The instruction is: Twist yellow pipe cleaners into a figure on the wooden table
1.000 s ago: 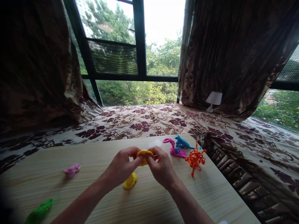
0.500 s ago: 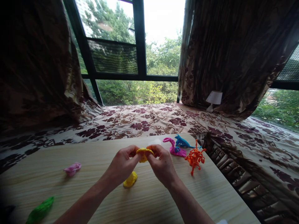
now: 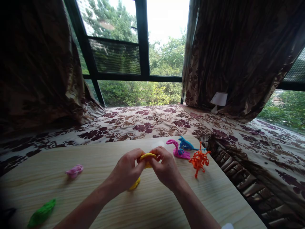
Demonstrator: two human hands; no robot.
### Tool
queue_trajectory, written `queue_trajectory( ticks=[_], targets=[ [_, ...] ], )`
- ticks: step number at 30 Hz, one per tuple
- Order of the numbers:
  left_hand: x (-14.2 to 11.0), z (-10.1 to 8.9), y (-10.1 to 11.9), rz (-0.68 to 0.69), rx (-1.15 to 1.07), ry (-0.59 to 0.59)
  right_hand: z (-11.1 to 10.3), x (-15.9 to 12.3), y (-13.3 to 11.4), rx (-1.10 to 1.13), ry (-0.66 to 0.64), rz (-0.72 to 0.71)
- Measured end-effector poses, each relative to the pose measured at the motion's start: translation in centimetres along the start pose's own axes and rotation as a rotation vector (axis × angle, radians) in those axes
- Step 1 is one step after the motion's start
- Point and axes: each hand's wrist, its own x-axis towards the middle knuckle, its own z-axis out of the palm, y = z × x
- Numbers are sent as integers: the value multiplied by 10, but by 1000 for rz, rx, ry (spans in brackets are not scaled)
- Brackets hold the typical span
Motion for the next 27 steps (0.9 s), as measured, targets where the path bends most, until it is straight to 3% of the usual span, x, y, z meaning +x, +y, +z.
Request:
queue_trajectory(
  ticks=[4,8,16,20,27],
  targets=[
    [-1,0,10,31,74,41,7,-5,-2,-16,34,12],
    [-3,4,15,-29,65,93,17,-8,0,22,117,45],
    [2,9,-4,-243,-301,-1,0,5,7,325,5,149],
    [5,4,-6,-268,-464,-90,-6,5,6,279,12,131],
    [4,2,-4,-203,-509,-50,-3,2,5,112,10,96]
  ],
)
